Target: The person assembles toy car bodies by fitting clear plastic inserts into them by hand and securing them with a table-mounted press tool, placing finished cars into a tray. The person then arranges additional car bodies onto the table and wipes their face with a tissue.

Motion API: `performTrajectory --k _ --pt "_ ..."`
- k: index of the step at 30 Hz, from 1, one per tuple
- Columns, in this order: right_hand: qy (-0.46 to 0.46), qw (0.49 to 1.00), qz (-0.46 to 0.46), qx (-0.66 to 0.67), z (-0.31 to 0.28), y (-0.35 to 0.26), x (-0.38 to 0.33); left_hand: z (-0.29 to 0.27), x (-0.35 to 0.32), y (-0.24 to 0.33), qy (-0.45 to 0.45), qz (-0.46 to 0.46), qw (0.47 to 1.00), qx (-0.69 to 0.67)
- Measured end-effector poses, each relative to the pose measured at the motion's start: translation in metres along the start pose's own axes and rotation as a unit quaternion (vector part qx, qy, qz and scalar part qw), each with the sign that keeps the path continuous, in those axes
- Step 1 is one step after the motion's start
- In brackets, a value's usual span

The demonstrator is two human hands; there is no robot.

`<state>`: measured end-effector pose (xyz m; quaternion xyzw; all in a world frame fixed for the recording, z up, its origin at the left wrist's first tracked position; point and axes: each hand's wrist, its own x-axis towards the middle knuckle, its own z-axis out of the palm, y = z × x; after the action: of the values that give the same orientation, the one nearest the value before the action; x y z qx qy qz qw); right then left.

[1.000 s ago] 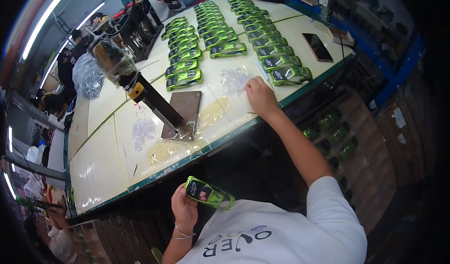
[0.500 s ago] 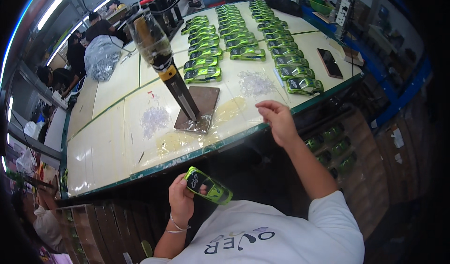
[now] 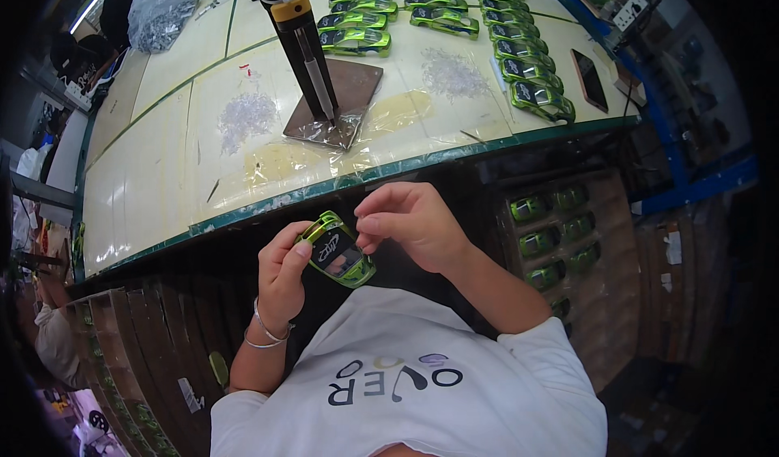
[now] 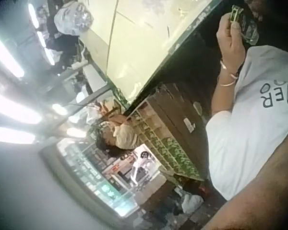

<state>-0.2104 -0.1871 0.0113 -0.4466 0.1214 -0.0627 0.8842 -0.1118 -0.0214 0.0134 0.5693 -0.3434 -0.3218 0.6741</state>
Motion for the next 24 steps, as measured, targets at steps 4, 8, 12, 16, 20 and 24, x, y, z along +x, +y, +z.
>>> performTrajectory --k 4,8,12,16,20,24 --pt "-0.039 0.998 -0.024 -0.044 0.004 -0.0009 0.0028 0.0028 -0.0021 0.0035 -0.005 -0.015 0.999 0.044" --pt "-0.018 0.99 -0.093 -0.101 0.007 0.0035 0.0053 0.0031 -0.0027 0.0055 -0.018 0.022 0.993 0.114" --pt "-0.008 0.992 -0.054 -0.11 0.0091 0.0009 0.0046 0.0016 -0.001 0.0041 -0.025 0.019 0.991 0.132" --pt "-0.015 0.992 -0.062 -0.112 0.0069 0.0016 0.005 0.0024 -0.0002 0.0051 -0.029 0.021 0.988 0.151" --pt "-0.021 0.994 -0.03 -0.105 0.0073 0.0008 0.0076 0.0008 0.0014 0.0024 -0.035 0.026 0.985 0.165" --pt "-0.051 0.992 -0.023 -0.11 0.0055 0.0023 0.0097 -0.0009 0.0018 0.0008 -0.036 0.038 0.983 0.178"
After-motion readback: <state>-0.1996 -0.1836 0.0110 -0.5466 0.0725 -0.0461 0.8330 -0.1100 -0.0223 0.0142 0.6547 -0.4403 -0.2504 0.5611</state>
